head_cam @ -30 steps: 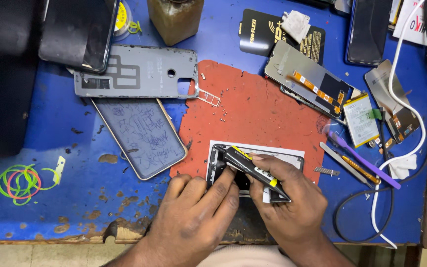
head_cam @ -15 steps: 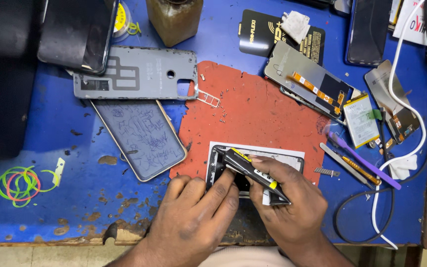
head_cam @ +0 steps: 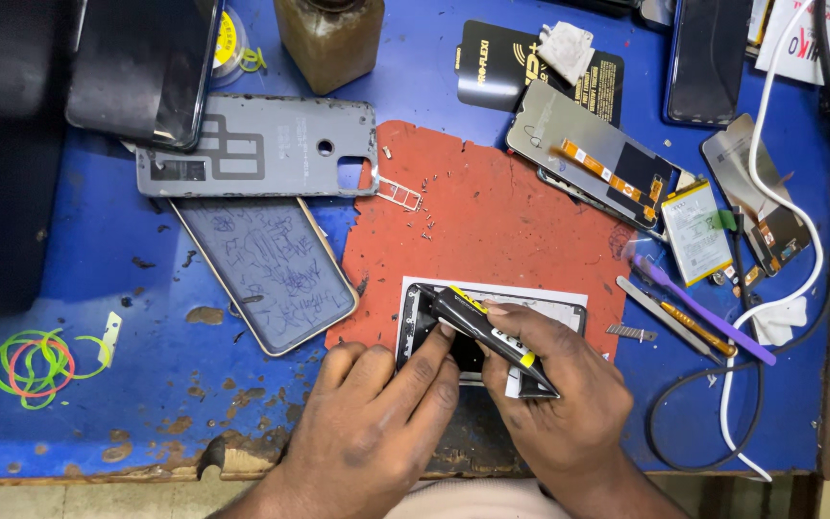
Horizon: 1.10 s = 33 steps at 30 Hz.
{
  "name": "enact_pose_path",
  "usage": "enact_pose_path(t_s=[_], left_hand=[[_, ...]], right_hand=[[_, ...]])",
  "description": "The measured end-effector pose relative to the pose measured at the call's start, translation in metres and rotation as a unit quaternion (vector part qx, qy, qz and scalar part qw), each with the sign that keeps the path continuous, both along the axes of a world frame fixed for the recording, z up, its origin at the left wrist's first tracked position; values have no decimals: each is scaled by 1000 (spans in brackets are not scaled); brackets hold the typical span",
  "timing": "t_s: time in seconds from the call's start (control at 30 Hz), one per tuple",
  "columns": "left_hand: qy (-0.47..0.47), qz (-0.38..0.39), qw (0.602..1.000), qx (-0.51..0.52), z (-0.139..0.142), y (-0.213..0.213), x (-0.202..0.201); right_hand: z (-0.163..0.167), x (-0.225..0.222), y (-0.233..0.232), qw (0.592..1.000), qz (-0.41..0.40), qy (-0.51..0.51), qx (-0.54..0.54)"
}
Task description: The person cleans the inside of a smartphone chassis with a small brush, then handles a replacement screen and a battery. The person briefly tests a different phone's touchscreen, then returns to the chassis to scrape adhesive and apply glue from a syringe.
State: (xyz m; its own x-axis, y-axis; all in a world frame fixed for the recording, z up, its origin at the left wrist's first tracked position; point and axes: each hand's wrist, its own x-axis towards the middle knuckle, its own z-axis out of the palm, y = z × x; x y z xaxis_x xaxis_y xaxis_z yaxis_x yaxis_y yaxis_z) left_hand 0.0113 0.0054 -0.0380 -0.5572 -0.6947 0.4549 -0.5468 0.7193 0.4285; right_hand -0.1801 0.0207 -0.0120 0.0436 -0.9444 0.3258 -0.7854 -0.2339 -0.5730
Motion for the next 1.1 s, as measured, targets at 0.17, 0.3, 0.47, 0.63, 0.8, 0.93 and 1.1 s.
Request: enact_pose_path(t_s=[0.17,0.3,0.47,0.63,0.8,0.93,1.1], left_hand=[[2,-5,1000,12,-1,1,-1],[1,-6,1000,14,-1,1,-1],[-4,-4,1000,3,-3,-1,-2],[-4,-8,1000,1,-5,1,-2],[-6,-9,1000,4,-7,1,-4],[-9,-7,1000,12,-7,3,-4],[-5,1,1000,20,-5,3,-5]], right_hand=[[1,0,1,1000,-4,4,-6],[0,0,1,1000,-7,-4,-16],[0,-4,2,1000,-5,-5,-12],[0,-8,3,1000,-2,-21,-18],[-1,-11,5,999,-4,-16,-31],[-1,-12,6,999,-9,-26,-19],[1,-13,7,1000,-3,-26,-7]])
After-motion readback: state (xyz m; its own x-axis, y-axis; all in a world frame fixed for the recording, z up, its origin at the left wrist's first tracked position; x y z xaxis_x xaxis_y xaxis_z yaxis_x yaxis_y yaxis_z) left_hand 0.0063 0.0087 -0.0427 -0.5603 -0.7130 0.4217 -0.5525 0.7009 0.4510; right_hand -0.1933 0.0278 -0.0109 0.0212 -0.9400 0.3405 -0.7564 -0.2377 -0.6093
